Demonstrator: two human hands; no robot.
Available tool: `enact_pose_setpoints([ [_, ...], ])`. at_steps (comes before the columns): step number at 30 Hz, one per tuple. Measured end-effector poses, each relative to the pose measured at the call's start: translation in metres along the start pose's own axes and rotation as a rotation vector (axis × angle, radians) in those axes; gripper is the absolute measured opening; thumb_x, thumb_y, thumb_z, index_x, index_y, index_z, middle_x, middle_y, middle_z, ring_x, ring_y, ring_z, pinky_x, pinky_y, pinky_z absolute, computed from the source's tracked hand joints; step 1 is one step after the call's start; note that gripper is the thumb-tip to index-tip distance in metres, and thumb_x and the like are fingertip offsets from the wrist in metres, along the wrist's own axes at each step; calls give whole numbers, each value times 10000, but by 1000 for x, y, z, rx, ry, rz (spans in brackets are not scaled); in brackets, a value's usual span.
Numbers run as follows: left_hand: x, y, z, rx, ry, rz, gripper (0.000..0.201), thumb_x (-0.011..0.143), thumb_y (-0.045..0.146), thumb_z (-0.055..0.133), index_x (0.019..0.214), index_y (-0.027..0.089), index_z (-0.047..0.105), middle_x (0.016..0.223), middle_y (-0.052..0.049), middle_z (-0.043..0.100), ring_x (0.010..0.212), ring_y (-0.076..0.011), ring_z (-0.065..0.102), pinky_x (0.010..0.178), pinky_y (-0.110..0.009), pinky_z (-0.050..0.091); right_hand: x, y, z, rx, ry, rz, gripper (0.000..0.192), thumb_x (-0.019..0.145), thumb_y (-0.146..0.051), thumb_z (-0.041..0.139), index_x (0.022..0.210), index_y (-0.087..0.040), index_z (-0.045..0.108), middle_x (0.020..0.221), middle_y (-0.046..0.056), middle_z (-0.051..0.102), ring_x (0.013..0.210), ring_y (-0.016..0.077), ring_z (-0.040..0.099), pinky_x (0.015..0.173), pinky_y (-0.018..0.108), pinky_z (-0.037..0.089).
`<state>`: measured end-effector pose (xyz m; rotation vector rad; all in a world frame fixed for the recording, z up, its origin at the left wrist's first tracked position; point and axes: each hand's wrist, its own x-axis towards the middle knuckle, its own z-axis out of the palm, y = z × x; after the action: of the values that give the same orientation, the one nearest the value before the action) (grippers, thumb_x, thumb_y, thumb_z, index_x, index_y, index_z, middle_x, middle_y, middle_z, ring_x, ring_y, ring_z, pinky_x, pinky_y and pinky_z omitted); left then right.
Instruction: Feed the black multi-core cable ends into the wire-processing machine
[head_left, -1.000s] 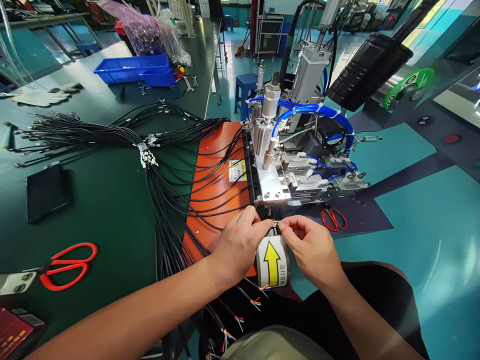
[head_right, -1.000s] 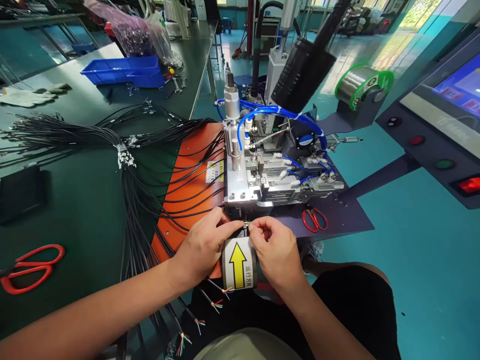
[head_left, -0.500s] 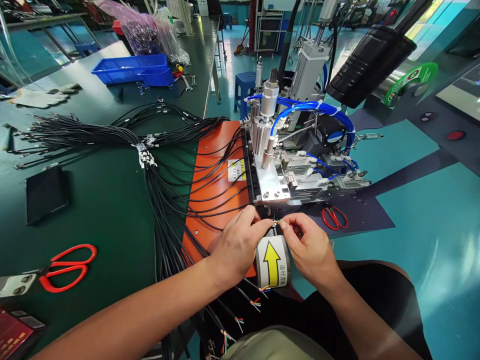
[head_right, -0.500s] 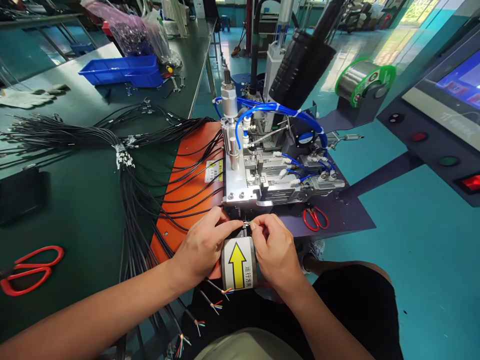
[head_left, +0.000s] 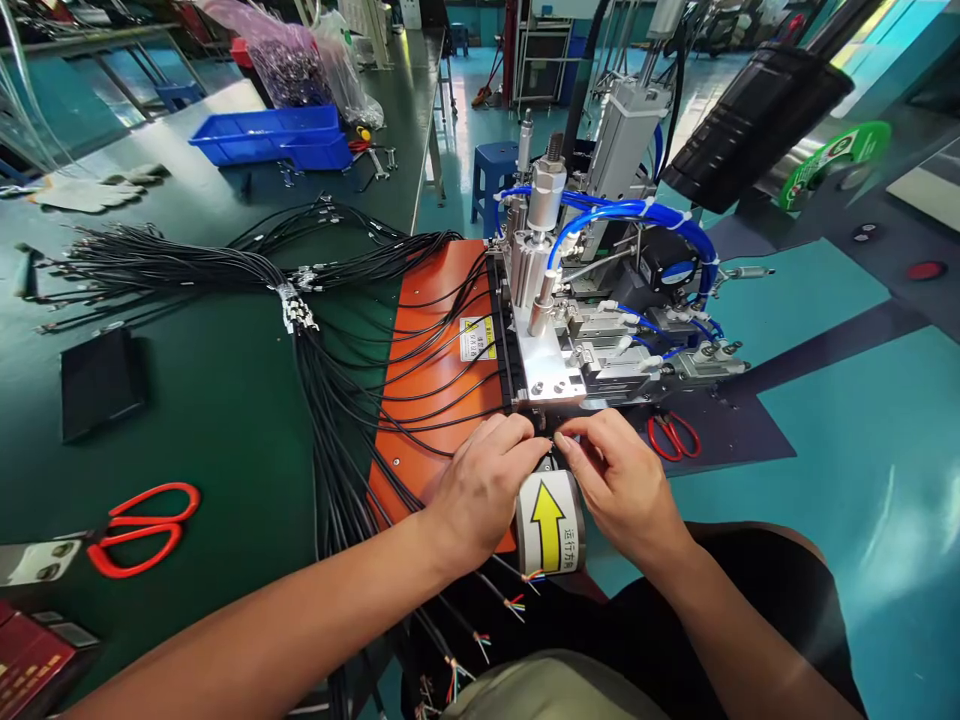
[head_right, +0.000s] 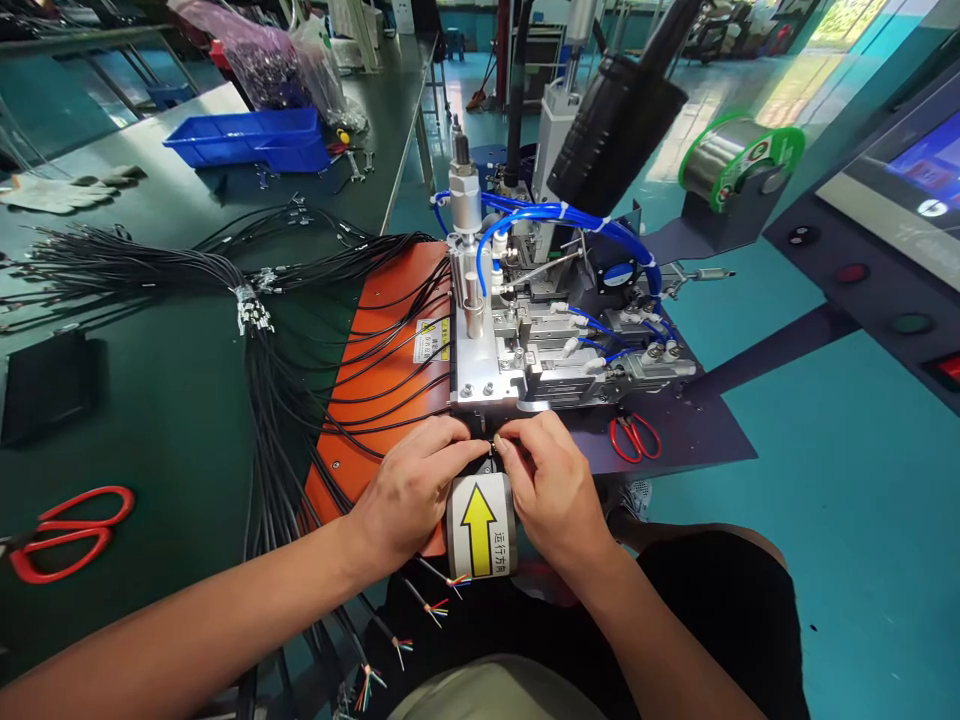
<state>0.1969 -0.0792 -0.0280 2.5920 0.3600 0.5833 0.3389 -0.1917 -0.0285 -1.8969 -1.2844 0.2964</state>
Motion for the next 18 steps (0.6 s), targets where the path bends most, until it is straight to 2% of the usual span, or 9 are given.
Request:
enact_pose_setpoints([
  [3, 0, 0, 0, 3, 12, 19, 171, 960, 139, 512, 1022, 137, 671, 949, -71, 599, 874, -187, 526, 792, -333, 502, 1, 2, 1, 12, 16, 29, 142, 963, -232, 524, 882, -184, 631, 867, 50, 579, 807, 174, 561, 734, 302, 450],
  [14, 0, -1, -1, 8, 13, 17, 156, 935, 119, 547, 1019, 137, 677, 954, -69, 607, 870, -191, 540, 779, -327, 513, 1, 6, 6, 13, 26, 131, 184, 956, -271, 508, 847, -181, 626, 858, 47, 594, 773, 170, 569, 713, 301, 437],
  [18, -1, -2, 0, 9, 20, 21, 146, 912, 107, 579, 1017, 136, 675, 971, -71, 608, 882, -199, 544, 791, -334, 513, 3, 5, 6, 66, 5, 217, 193, 943, -295, 518, 839, -180, 632, 867, 42, 605, 778, 167, 564, 718, 300, 427],
])
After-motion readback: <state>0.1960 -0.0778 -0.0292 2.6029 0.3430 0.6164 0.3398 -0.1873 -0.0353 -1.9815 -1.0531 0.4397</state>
